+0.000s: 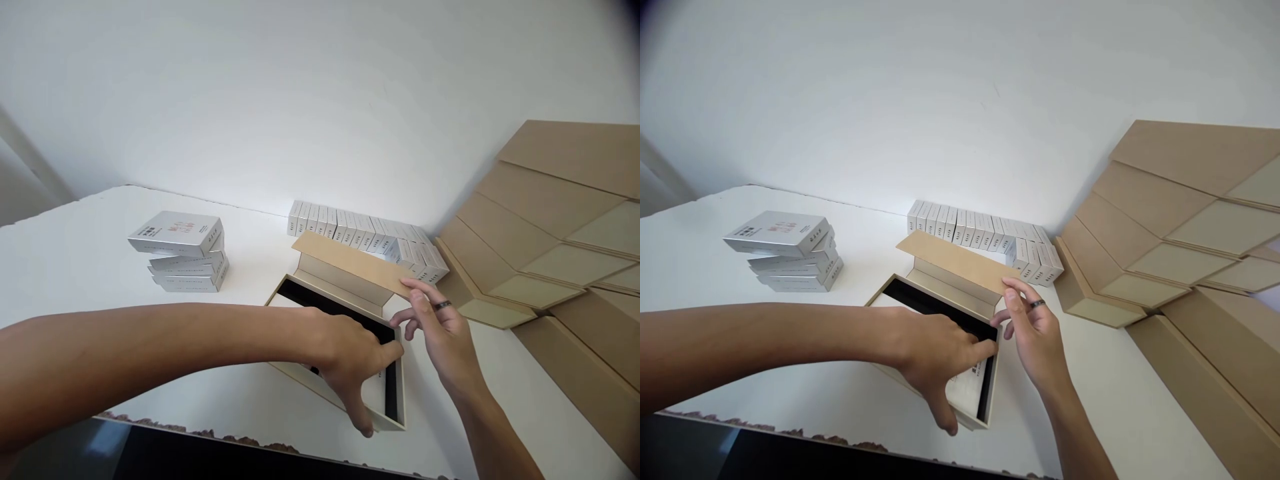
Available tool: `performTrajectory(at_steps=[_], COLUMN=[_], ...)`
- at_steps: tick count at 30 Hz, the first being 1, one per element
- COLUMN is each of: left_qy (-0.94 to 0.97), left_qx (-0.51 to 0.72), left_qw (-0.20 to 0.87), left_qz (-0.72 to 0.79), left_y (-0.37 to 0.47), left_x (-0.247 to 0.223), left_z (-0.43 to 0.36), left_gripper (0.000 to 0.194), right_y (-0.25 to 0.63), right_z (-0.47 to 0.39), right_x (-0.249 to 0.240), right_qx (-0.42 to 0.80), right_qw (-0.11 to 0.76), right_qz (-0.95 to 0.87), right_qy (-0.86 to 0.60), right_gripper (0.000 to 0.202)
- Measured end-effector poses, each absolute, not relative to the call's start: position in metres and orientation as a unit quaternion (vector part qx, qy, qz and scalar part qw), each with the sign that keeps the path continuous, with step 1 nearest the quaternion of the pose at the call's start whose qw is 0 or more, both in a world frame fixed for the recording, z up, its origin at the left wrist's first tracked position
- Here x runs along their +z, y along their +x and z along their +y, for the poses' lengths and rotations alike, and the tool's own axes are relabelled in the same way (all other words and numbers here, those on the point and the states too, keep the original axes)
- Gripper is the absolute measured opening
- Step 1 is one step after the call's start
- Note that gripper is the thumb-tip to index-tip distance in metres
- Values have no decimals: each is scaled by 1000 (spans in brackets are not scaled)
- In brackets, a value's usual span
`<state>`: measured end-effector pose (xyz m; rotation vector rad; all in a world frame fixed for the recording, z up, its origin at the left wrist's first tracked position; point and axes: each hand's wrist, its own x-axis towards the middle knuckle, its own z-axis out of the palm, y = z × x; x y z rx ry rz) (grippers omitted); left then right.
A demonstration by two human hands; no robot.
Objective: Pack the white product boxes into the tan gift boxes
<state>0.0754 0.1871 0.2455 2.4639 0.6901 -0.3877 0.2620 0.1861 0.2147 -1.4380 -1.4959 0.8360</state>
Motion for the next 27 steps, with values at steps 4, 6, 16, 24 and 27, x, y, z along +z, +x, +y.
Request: performTrajectory(at_steps=[4, 6, 16, 24, 27], left_qy=[908, 911, 905, 954, 936], left_qx=[-144, -149, -156, 17, 176], left_qw=[274, 231, 195, 45, -27], left_qz=[281, 308, 345, 296, 304], left_y=[71, 66, 54, 27, -5], left_x=[252, 260, 273, 269, 285], left_z=[187, 186, 184, 170, 163], left_gripper=[99, 99, 70, 56, 45], right_y=[262, 262, 262, 260, 263], right_z=[183, 183, 182, 182, 186], right_x=[216, 216, 216, 216, 214], right_qx=[336, 338, 342, 339, 331], right_qw=[432, 433, 430, 439, 437], right_qz=[-603, -600, -603, -591, -579], right_qy=[-581, -582, -578, -585, -604], right_gripper=[56, 57, 57, 62, 64])
